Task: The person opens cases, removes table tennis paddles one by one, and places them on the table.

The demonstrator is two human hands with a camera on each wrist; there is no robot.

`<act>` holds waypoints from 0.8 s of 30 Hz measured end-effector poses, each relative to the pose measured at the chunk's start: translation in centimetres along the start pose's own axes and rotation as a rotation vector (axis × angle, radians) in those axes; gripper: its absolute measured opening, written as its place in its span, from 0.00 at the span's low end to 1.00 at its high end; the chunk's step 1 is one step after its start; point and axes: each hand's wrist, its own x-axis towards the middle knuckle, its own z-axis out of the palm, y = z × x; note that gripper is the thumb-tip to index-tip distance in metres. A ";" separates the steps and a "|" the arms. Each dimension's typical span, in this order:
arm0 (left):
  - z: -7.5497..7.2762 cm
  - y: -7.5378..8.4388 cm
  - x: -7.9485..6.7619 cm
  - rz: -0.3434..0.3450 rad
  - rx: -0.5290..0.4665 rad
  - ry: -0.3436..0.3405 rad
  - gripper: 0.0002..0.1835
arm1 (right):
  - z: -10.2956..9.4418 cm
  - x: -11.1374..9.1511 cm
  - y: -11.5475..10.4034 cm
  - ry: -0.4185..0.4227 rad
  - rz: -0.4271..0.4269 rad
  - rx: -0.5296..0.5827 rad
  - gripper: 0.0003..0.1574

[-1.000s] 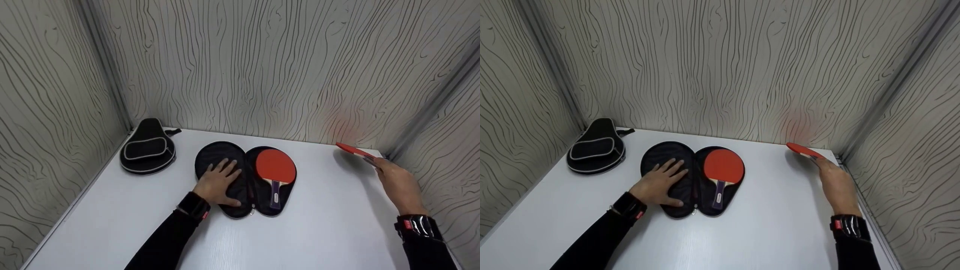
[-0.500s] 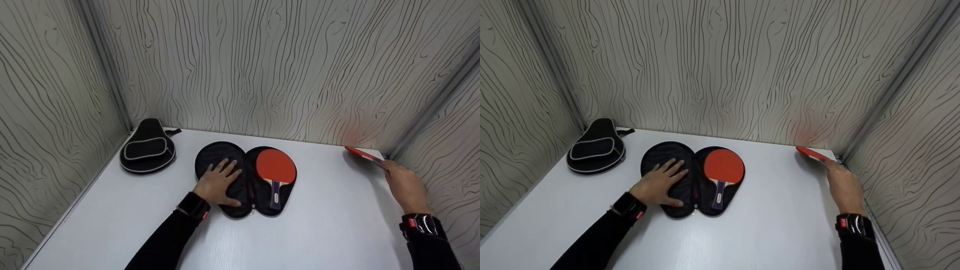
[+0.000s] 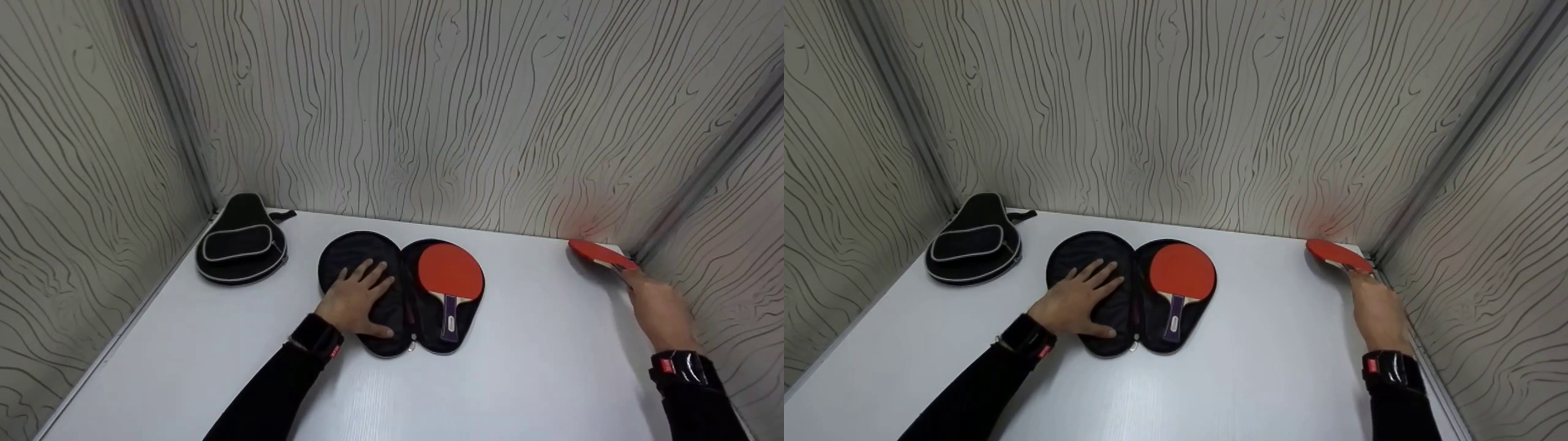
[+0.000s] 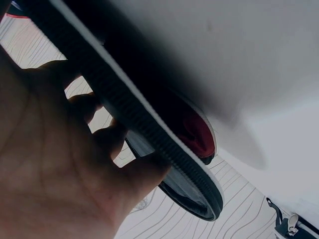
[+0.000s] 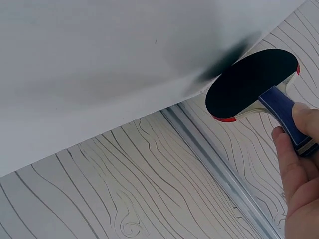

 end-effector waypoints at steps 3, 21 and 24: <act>0.0 0.0 0.0 -0.001 -0.005 -0.007 0.62 | 0.1 0.0 -0.1 -0.066 0.006 0.011 0.18; 0.2 -0.1 0.0 -0.007 -0.007 -0.021 0.62 | 1.5 0.0 -1.0 -0.334 -0.013 -0.008 0.19; 0.1 -0.1 0.1 -0.008 -0.014 -0.025 0.62 | 1.7 0.0 -0.8 -0.404 0.028 0.013 0.11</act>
